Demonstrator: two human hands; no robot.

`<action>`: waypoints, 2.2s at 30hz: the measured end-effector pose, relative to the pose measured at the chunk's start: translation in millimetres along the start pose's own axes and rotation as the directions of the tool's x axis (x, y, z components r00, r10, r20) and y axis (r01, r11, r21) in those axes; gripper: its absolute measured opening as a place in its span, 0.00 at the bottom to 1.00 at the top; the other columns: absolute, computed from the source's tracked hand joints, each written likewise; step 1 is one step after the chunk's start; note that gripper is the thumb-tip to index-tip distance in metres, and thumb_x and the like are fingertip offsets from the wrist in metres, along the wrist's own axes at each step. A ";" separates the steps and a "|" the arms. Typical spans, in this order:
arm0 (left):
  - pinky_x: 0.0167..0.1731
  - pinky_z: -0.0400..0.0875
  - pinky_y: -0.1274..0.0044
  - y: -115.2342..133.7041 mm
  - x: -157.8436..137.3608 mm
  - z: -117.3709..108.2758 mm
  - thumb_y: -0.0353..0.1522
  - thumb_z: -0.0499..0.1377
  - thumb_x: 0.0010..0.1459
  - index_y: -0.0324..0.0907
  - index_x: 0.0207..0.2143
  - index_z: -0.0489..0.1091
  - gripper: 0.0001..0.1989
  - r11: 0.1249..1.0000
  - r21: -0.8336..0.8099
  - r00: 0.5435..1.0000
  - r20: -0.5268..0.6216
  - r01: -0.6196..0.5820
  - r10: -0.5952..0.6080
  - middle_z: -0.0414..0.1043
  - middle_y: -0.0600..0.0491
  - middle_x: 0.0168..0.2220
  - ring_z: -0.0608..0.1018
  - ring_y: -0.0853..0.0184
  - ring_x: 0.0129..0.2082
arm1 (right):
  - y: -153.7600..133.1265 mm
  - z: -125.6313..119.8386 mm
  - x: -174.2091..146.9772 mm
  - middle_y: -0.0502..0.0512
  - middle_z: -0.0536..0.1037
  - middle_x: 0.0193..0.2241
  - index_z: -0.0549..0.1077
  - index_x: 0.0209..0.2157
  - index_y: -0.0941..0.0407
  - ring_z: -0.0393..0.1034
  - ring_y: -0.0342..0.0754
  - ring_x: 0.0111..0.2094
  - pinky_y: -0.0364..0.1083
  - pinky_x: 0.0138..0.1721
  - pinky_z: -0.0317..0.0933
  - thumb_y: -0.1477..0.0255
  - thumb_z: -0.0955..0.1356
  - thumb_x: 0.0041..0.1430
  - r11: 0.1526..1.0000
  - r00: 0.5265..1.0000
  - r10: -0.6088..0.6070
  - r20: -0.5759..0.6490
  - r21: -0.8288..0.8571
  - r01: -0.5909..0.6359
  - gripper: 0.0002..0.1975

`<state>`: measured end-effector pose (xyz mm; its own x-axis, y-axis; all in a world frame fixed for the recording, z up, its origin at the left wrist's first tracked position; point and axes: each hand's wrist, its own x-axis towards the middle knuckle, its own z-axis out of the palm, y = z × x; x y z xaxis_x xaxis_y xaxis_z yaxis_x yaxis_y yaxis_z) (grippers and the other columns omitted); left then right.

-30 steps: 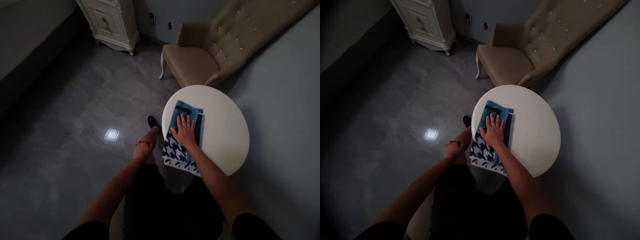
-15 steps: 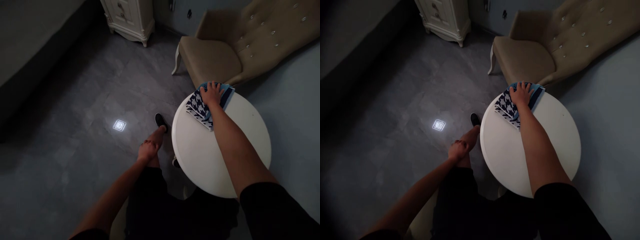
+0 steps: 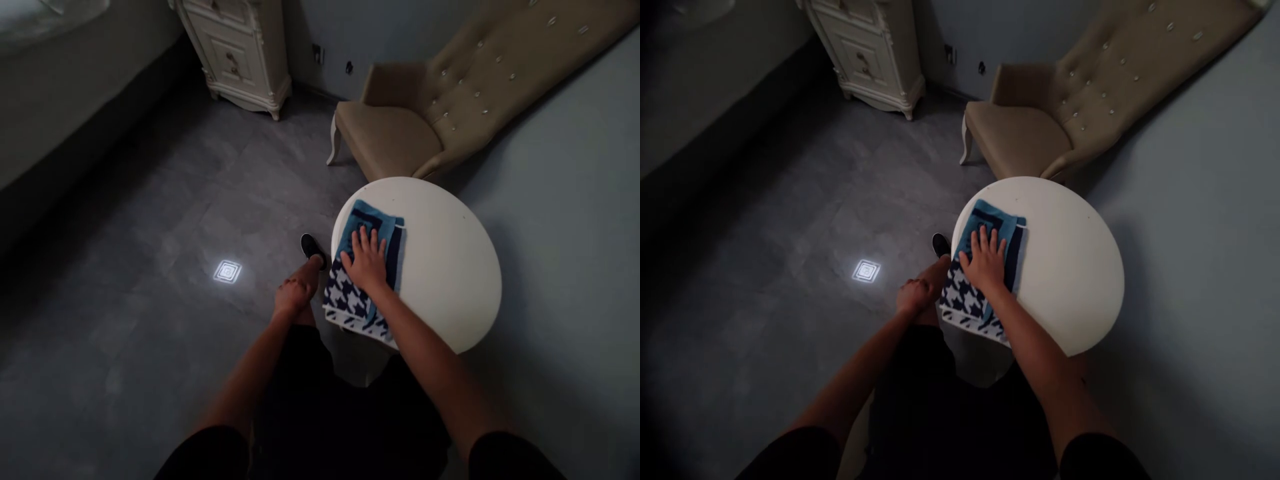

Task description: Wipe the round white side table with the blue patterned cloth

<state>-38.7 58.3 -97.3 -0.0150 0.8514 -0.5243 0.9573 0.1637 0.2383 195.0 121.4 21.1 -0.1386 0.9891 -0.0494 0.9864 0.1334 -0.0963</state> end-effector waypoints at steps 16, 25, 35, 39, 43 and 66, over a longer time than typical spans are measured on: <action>0.59 0.78 0.62 -5.3 4.2 5.5 0.45 0.49 0.79 0.42 0.59 0.86 0.29 0.999 0.014 0.999 0.013 -0.050 0.049 0.85 0.35 0.57 0.83 0.45 0.61 | -14.4 -6.3 62.1 0.56 0.40 0.84 0.58 0.85 0.51 0.32 0.74 0.84 0.80 0.81 0.33 0.47 0.61 0.79 1.000 0.997 -0.003 0.076 0.027 0.001 0.42; 0.61 0.78 0.62 -10.5 6.0 -11.6 0.44 0.50 0.78 0.41 0.63 0.84 0.28 0.999 -0.050 0.999 0.039 0.017 -0.015 0.84 0.36 0.60 0.83 0.46 0.62 | 54.1 -13.0 246.8 0.66 0.56 0.80 0.79 0.70 0.60 0.36 0.76 0.82 0.81 0.77 0.35 0.54 0.56 0.81 0.988 0.990 0.141 0.029 0.057 -0.142 0.35; 0.60 0.76 0.65 -10.7 8.4 -13.0 0.43 0.51 0.79 0.35 0.59 0.85 0.28 0.999 -0.045 0.999 0.032 -0.012 0.013 0.84 0.32 0.59 0.83 0.47 0.62 | 32.0 -16.0 197.8 0.56 0.49 0.83 0.73 0.77 0.49 0.35 0.73 0.84 0.82 0.79 0.31 0.54 0.60 0.81 0.999 0.998 0.046 0.043 0.017 -0.047 0.32; 0.57 0.78 0.64 -7.7 7.1 -8.4 0.43 0.51 0.79 0.36 0.60 0.85 0.28 1.000 0.014 1.000 0.024 0.000 0.000 0.85 0.31 0.57 0.84 0.47 0.60 | 1.1 -10.6 105.7 0.52 0.43 0.84 0.67 0.81 0.47 0.35 0.73 0.84 0.81 0.80 0.33 0.50 0.61 0.80 0.991 0.989 -0.131 0.061 -0.006 0.132 0.36; 0.57 0.78 0.65 -1.5 1.9 -2.9 0.42 0.51 0.78 0.37 0.59 0.85 0.27 0.997 0.074 1.000 0.008 0.007 -0.007 0.85 0.32 0.56 0.85 0.46 0.61 | -16.0 -5.6 0.9 0.49 0.39 0.84 0.64 0.82 0.45 0.35 0.72 0.85 0.80 0.81 0.38 0.47 0.63 0.78 0.972 0.970 -0.235 0.056 0.006 0.235 0.39; 0.60 0.76 0.64 -23.8 16.8 13.8 0.46 0.48 0.78 0.42 0.61 0.84 0.30 0.999 0.021 0.999 0.007 0.047 -0.047 0.85 0.36 0.58 0.84 0.48 0.60 | 116.4 -16.5 195.4 0.60 0.42 0.84 0.56 0.86 0.53 0.34 0.75 0.84 0.83 0.78 0.34 0.45 0.56 0.80 0.995 0.995 0.095 0.037 -0.013 -0.094 0.44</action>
<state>-57.7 61.8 -123.1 -0.0579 0.8392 -0.5407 0.9614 0.1929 0.1964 284.2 331.3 16.6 -0.0479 0.9943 -0.0948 0.9961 0.0405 -0.0779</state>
